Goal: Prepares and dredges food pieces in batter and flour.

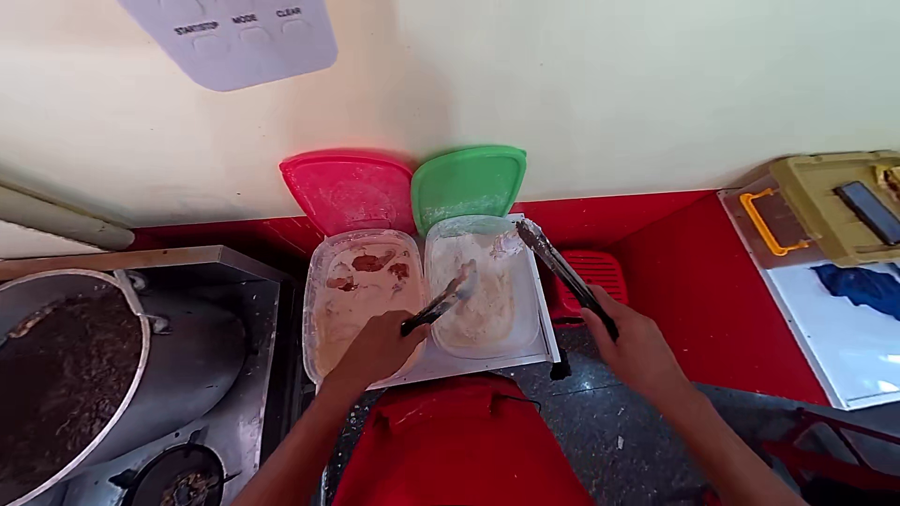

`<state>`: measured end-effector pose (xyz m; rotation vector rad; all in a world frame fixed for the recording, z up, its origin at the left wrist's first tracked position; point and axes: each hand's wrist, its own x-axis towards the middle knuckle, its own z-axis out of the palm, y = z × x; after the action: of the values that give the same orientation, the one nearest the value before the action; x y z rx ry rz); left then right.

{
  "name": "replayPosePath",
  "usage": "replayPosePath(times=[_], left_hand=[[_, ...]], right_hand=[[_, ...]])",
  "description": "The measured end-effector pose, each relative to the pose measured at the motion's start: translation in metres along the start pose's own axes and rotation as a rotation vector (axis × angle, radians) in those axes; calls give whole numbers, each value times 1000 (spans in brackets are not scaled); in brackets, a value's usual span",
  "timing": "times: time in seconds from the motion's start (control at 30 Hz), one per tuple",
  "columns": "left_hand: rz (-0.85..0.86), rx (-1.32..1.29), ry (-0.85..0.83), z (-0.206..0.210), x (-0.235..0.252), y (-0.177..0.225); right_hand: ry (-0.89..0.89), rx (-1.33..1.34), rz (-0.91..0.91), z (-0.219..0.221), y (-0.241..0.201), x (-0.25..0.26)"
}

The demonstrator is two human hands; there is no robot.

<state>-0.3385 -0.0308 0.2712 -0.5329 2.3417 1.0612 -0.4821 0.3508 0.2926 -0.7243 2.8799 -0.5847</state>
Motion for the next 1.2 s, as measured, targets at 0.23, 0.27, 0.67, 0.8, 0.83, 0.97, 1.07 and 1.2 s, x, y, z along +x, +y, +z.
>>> replayPosePath(times=[0.23,0.27,0.67,0.8,0.83,0.97,1.07,1.2], left_hand=[[-120,93,182,-6,12,12],[-100,24,222,-11,-1,1],[-290,-590,602,66,-198,-159],[-324,-697,683,90,-222,-172],[-326,-718,694,94,-227,-174],[-318,-741,718,101,-243,-182],[-303,-738,718,104,-248,-193],[-348,-719,660,96,-253,-205]], right_hand=[[-26,-129,-156,-28,-17,19],[-25,-146,-197,-34,-25,25],[-363,88,-1006,-31,-337,131],[-281,167,-1176,71,-463,129],[-359,141,-1163,92,-492,124],[-521,-72,-1179,173,-585,99],[-576,-407,-1246,208,-635,79],[-583,-521,-1353,249,-668,45]])
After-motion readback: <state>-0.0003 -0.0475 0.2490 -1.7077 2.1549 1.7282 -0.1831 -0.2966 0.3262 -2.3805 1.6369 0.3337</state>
